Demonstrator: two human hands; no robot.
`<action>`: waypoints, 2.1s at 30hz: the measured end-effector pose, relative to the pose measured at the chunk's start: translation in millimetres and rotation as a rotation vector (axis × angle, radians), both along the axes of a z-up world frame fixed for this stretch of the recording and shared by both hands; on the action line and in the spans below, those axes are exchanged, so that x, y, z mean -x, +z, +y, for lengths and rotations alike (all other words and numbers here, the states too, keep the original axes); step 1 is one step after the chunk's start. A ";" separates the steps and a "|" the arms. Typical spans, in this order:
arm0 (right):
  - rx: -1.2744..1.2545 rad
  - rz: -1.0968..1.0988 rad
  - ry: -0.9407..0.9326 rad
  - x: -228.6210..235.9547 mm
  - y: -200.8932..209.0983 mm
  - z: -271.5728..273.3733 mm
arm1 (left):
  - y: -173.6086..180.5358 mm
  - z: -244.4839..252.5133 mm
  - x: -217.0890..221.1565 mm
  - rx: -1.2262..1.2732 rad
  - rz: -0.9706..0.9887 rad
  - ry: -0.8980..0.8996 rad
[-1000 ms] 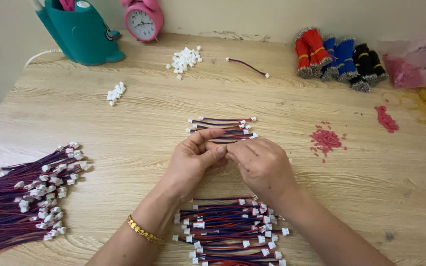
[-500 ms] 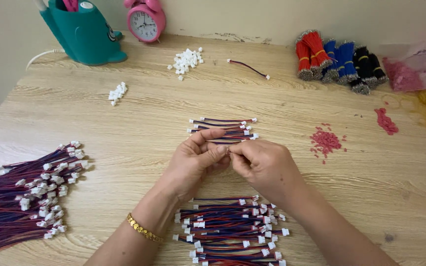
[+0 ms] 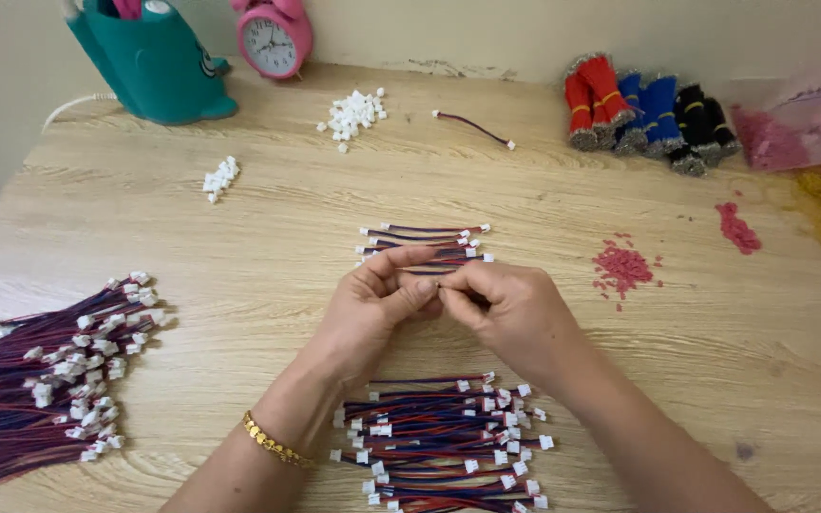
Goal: The person assembles wire harnesses by hand, inserting small white plastic connectors onto the ends of multi-colored wires. They pick up individual wires from a pile, attach the connectors, and place the finished items into a separate pile on the wooden table.
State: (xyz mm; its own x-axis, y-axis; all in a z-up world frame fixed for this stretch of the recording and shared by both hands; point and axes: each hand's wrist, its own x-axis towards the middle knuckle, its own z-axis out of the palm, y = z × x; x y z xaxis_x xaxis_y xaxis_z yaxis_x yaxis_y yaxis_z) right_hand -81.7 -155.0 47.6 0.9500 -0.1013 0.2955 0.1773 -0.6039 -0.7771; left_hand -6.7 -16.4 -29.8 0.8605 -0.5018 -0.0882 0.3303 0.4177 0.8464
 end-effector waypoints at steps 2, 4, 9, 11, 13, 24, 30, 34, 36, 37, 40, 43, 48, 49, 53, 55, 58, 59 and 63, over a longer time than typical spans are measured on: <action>-0.068 0.033 0.012 -0.8 0.4 -3.9 | 2.7 1.3 -0.5 0.021 0.003 -0.004; -0.138 0.072 0.026 -0.9 -4.5 -5.6 | 1.5 3.2 -0.7 0.039 0.011 -0.008; -0.357 0.142 -0.022 -2.2 -17.8 -8.1 | -1.3 5.0 -2.9 0.068 -0.011 -0.038; -0.336 0.137 -0.036 -1.9 -17.3 -7.5 | -1.1 3.0 -2.2 0.061 -0.027 -0.031; -0.316 0.135 -0.050 -0.6 -13.5 -5.6 | 0.3 2.1 -1.1 0.052 -0.040 -0.026; 0.438 -0.285 -0.062 -4.6 -11.8 6.2 | 0.7 6.1 -18.8 -0.197 -0.316 0.140; 0.652 0.255 0.282 13.2 -12.8 19.0 | -11.0 24.5 -42.5 -0.411 -0.388 0.242; 0.721 0.394 0.288 13.0 -12.9 21.8 | 3.8 26.3 -31.9 -0.414 -0.425 0.254; 0.734 0.370 0.313 11.2 -15.6 20.7 | 2.0 24.1 -32.0 -0.425 -0.419 0.197; 0.738 0.364 0.308 10.8 -20.7 18.1 | 19.3 28.2 -27.6 -0.420 -0.427 0.197; 0.693 0.248 0.298 7.5 -35.3 3.5 | 49.0 37.1 -21.2 -0.619 -0.411 0.028; 0.626 0.242 0.190 6.6 -28.7 -10.2 | 44.2 45.6 -21.2 -0.593 -0.756 -0.154; 0.130 0.599 0.003 15.8 38.5 -3.6 | 43.6 46.8 -6.1 -0.633 -0.398 -0.211; 0.136 0.599 -0.013 17.7 50.4 -4.2 | 48.8 43.0 -4.6 -0.621 -0.404 -0.222; 0.155 0.500 -0.183 13.6 35.4 -61.0 | 46.6 36.5 -8.4 -0.546 -0.204 -0.129; 0.236 0.201 -0.211 17.3 24.1 -94.2 | 41.2 36.3 -11.1 -0.517 -0.147 -0.103; 0.388 0.461 -0.420 33.8 30.6 -106.9 | 39.0 36.5 -10.6 -0.405 0.015 -0.011; 0.437 0.538 -0.445 37.7 23.1 -111.8 | 36.2 36.2 -10.4 -0.376 0.046 -0.011; 0.554 0.577 -0.448 39.6 8.4 -120.6 | 45.2 40.5 -4.1 -0.444 0.054 -0.020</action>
State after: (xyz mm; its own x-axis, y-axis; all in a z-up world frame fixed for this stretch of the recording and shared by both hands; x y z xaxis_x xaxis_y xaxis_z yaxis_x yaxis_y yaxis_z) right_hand -121.3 -275.6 56.0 0.8715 -0.4808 -0.0969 -0.4888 -0.8354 -0.2513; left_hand -2.5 24.1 15.4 0.8394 -0.4211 -0.3435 0.3832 0.0105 0.9236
